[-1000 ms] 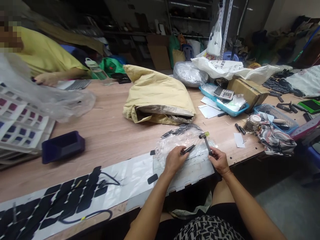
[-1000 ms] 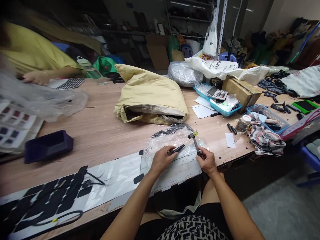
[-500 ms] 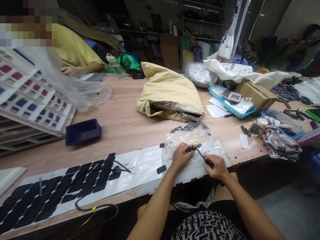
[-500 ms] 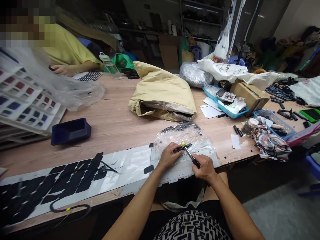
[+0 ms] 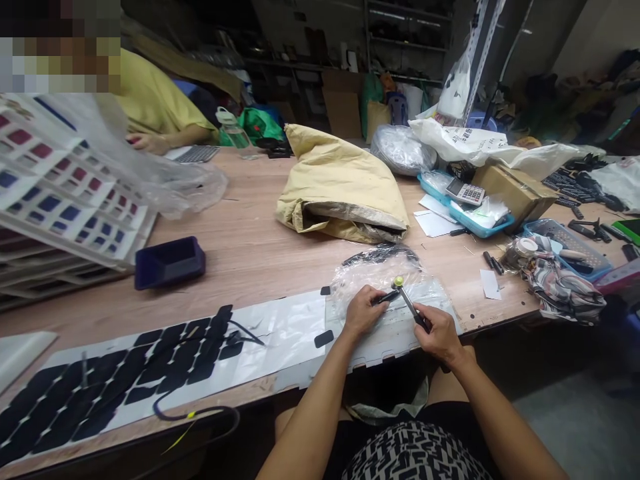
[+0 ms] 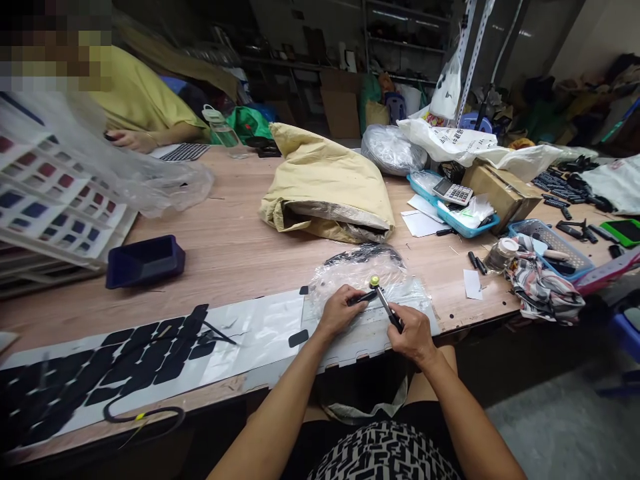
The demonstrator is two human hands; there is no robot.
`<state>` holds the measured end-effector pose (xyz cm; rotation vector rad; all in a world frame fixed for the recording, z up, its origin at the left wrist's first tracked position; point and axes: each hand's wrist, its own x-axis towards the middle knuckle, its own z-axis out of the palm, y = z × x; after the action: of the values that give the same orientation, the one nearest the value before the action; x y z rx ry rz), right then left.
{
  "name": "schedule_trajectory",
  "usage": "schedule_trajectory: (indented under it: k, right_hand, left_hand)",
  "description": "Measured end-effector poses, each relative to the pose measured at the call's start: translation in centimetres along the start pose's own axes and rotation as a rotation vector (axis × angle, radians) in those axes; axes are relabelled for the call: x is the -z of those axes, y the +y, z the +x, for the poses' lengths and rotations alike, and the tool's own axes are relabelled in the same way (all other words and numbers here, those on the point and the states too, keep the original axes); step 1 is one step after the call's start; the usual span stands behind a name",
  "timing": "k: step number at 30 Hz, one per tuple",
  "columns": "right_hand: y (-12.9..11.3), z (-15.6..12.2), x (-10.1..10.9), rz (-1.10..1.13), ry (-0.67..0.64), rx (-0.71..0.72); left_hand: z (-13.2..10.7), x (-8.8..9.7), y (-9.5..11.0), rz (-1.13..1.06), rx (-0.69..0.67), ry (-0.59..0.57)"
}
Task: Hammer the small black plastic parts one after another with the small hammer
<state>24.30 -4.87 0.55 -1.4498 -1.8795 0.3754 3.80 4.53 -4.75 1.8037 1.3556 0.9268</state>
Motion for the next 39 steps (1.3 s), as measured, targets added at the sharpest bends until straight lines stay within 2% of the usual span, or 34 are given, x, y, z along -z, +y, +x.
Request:
schedule_trajectory:
  k: [5, 7, 12, 17, 19, 22, 24, 27, 30, 35, 37, 39]
  right_hand:
    - [0.8, -0.2, -0.4, -0.082, -0.054, 0.041]
    - [1.3, -0.1, -0.4, -0.079, -0.032, 0.022]
    - [3.7, 0.4, 0.3, 0.032, 0.109, -0.130]
    - [5.8, 0.6, 0.5, 0.354, 0.132, -0.329]
    - [6.2, 0.5, 0.4, 0.477, 0.140, -0.365]
    - [6.5, 0.4, 0.4, 0.574, 0.159, -0.384]
    - [6.5, 0.4, 0.4, 0.601, 0.165, -0.390]
    - [6.6, 0.3, 0.3, 0.615, 0.155, -0.386]
    - [6.5, 0.3, 0.3, 0.596, 0.148, -0.381]
    - [6.4, 0.3, 0.3, 0.563, 0.128, -0.369]
    - [6.4, 0.3, 0.4, 0.548, 0.125, -0.365]
    - [6.3, 0.3, 0.4, 0.535, 0.123, -0.360]
  left_hand:
    - [-0.1, 0.0, 0.0, 0.006, -0.003, 0.004]
    - [-0.1, 0.0, 0.1, 0.011, -0.005, 0.005]
    - [-0.1, 0.2, 0.3, 0.028, 0.024, -0.008]
    - [-0.7, 0.9, 1.0, -0.059, -0.019, -0.002]
    - [-1.8, 1.3, 2.1, -0.114, -0.064, 0.019]
    - [-5.0, 1.9, 4.6, -0.131, -0.138, 0.015]
    - [-7.9, 2.0, 6.0, -0.133, -0.195, -0.074]
    - [-12.3, 1.2, 6.6, -0.114, -0.241, -0.321]
    - [-15.5, -0.7, 4.5, 0.000, -0.125, -0.456]
    - [-17.7, -4.1, -1.2, 0.239, 0.239, -0.493]
    - [-17.7, -4.5, -1.9, 0.312, 0.353, -0.545]
    - [-17.2, -3.8, -0.8, 0.313, 0.365, -0.609]
